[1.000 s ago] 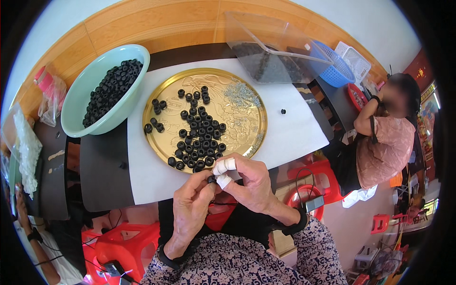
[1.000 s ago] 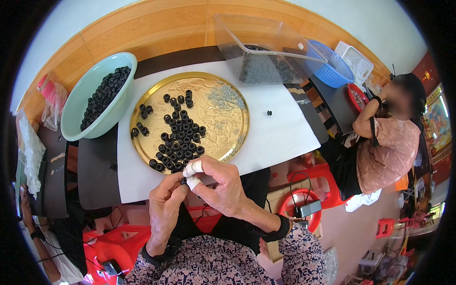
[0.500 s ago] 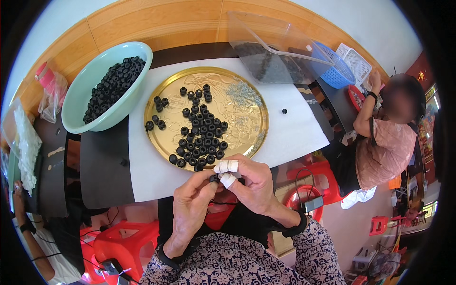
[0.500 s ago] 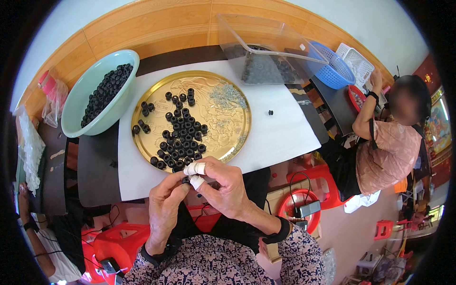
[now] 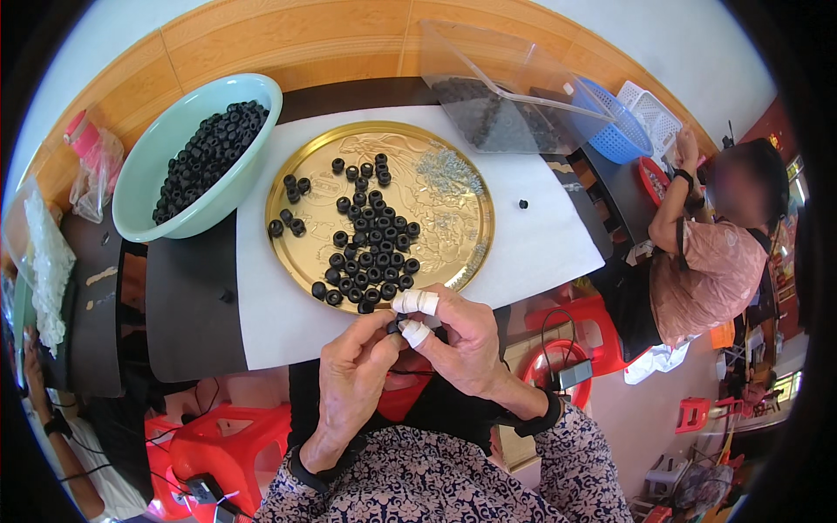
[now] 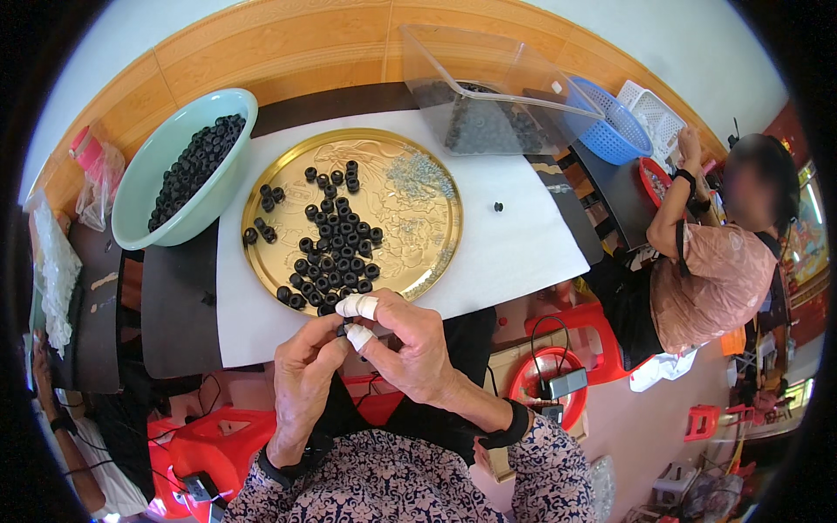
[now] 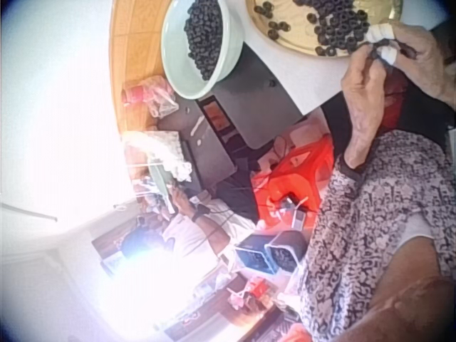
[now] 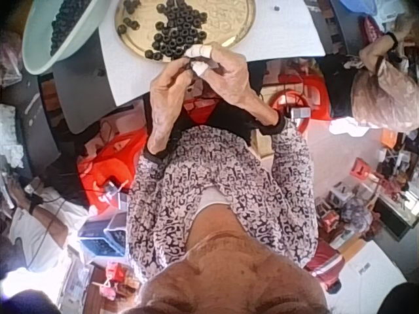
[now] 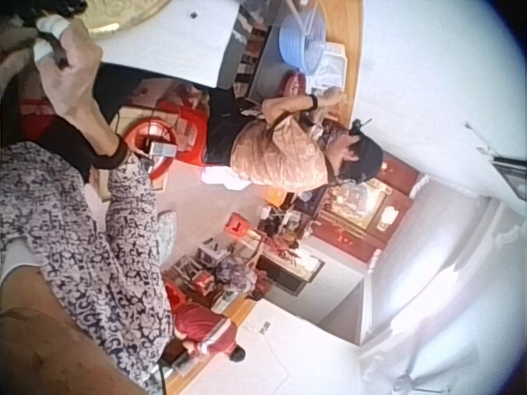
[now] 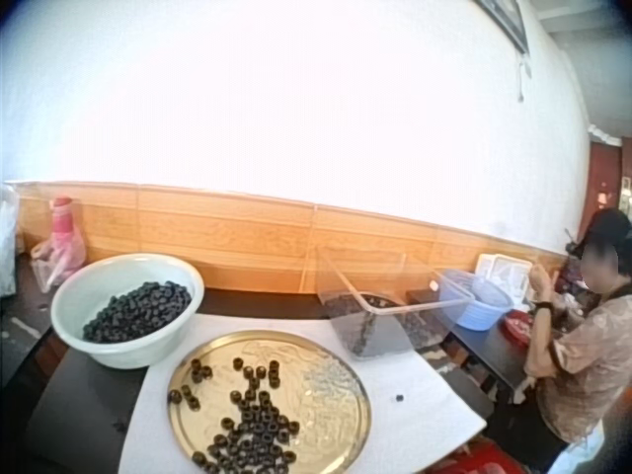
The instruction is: Assembling small black components into white plastic holders.
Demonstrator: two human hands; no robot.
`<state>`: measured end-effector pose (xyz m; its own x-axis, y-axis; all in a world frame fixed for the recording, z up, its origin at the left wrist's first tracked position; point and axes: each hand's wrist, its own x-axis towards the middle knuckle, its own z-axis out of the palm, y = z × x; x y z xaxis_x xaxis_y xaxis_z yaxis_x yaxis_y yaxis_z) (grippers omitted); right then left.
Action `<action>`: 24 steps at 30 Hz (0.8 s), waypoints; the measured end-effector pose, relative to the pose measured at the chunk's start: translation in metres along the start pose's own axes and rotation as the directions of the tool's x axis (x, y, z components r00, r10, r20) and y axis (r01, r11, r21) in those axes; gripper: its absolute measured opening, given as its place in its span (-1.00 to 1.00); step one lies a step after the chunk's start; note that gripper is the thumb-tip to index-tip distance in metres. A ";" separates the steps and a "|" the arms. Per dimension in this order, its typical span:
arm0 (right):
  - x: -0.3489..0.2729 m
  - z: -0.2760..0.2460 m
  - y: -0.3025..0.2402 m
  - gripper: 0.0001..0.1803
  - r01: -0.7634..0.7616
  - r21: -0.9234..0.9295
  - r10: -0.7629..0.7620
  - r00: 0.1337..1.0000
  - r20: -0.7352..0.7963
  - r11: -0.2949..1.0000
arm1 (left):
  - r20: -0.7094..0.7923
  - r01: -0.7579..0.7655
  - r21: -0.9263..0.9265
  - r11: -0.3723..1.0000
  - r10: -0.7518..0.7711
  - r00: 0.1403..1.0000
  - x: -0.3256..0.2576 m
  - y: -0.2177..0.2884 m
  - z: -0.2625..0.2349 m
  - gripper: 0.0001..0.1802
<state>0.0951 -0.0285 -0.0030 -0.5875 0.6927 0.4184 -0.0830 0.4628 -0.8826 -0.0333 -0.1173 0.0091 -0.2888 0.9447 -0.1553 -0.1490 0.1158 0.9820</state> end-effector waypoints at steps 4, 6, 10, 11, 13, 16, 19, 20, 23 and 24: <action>-0.001 -0.005 0.000 -0.69 0.011 -0.057 -0.008 0.998 0.061 0.998 | 0.041 0.083 -0.105 0.991 -0.079 0.996 0.001 -0.002 -0.001 -0.68; 0.001 -0.007 -0.002 -0.64 0.048 -0.077 -0.042 0.996 0.084 0.996 | 0.047 0.113 -0.185 0.976 -0.106 0.993 0.001 -0.003 -0.002 -0.68; 0.006 -0.007 -0.018 -0.60 0.035 -0.157 -0.012 0.990 0.141 0.987 | 0.035 0.095 -0.398 0.912 -0.089 0.995 0.001 -0.012 -0.001 -0.69; 0.006 -0.006 -0.019 -0.58 0.025 -0.172 0.001 0.989 0.150 0.985 | 0.033 0.095 -0.398 0.912 -0.090 0.995 0.001 -0.012 -0.002 -0.69; 0.003 -0.004 -0.014 -0.56 0.066 -0.204 -0.042 0.992 0.121 0.977 | 0.068 0.125 -0.409 0.904 -0.106 0.992 0.003 -0.012 -0.002 -0.71; -0.001 0.003 -0.002 -0.53 0.150 -0.262 -0.137 0.988 0.068 0.953 | 0.080 0.121 -0.400 0.908 -0.096 0.992 0.004 -0.019 -0.003 -0.73; 0.000 0.005 0.007 -0.53 0.241 -0.313 -0.240 0.970 0.044 0.919 | 0.074 0.126 -0.405 0.906 -0.104 0.992 0.005 -0.019 -0.002 -0.74; 0.001 0.005 0.010 -0.54 0.292 -0.336 -0.294 0.955 0.046 0.896 | 0.073 0.128 -0.405 0.905 -0.108 0.991 0.005 -0.018 -0.002 -0.74; -0.003 0.006 0.013 -0.57 0.171 -0.220 -0.173 0.985 0.011 0.960 | 0.084 0.169 -0.331 0.928 -0.150 0.985 0.006 -0.014 -0.004 -0.73; -0.003 0.005 0.014 -0.57 0.171 -0.220 -0.174 0.985 0.009 0.960 | 0.097 0.163 -0.292 0.942 -0.141 0.985 0.005 -0.013 -0.004 -0.72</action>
<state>0.0912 -0.0268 -0.0179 -0.5710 0.5970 0.5635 -0.0030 0.6849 -0.7286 -0.0371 -0.1151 -0.0051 -0.1721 0.9442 -0.2807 -0.4638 0.1737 0.8687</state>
